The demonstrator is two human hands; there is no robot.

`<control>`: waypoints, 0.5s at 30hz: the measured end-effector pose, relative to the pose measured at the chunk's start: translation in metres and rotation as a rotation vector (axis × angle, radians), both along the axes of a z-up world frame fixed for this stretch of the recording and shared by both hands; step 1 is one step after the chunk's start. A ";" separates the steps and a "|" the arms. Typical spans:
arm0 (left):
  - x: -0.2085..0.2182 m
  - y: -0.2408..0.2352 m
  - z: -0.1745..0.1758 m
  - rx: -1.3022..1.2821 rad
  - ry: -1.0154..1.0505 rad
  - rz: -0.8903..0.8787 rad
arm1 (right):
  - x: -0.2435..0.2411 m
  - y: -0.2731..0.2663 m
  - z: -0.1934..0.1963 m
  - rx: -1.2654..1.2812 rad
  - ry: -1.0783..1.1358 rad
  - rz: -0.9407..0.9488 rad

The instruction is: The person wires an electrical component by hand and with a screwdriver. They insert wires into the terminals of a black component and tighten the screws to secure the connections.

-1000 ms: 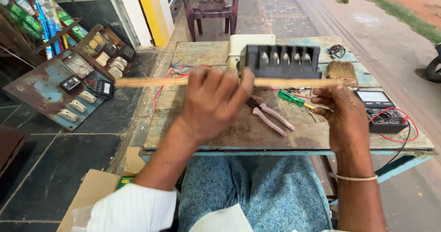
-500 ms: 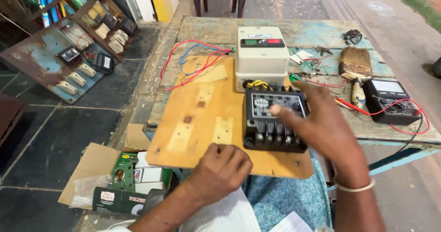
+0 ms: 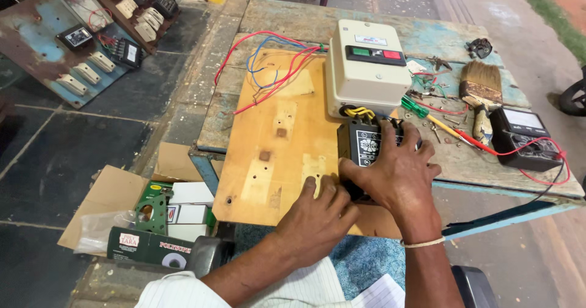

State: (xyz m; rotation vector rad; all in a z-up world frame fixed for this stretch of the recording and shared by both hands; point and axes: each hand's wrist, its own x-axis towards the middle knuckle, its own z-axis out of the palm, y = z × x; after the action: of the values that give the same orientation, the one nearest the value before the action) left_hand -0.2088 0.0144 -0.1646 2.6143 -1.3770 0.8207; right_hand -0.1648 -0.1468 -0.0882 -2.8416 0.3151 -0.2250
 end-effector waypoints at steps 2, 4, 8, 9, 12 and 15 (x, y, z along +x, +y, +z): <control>0.001 -0.002 -0.003 0.013 0.070 0.063 | 0.001 -0.001 -0.001 0.014 0.006 -0.009; 0.002 -0.006 -0.008 -0.039 0.074 0.057 | 0.002 -0.003 -0.003 0.035 -0.029 -0.007; 0.001 -0.011 -0.017 -0.095 0.034 0.054 | 0.004 -0.010 -0.007 0.026 -0.048 0.001; 0.000 -0.012 -0.018 -0.095 0.036 0.054 | 0.004 -0.011 -0.009 0.038 -0.092 0.018; 0.000 -0.013 -0.020 -0.090 0.006 0.054 | 0.002 -0.013 -0.013 0.053 -0.150 0.043; 0.001 -0.015 -0.020 -0.073 -0.017 0.045 | 0.004 -0.016 -0.014 0.048 -0.152 0.050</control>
State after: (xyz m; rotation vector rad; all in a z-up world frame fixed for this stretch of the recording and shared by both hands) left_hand -0.2077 -0.0005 -0.1847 2.5974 -1.2717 0.8835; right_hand -0.1603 -0.1624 -0.1024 -2.7616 0.2142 -0.4142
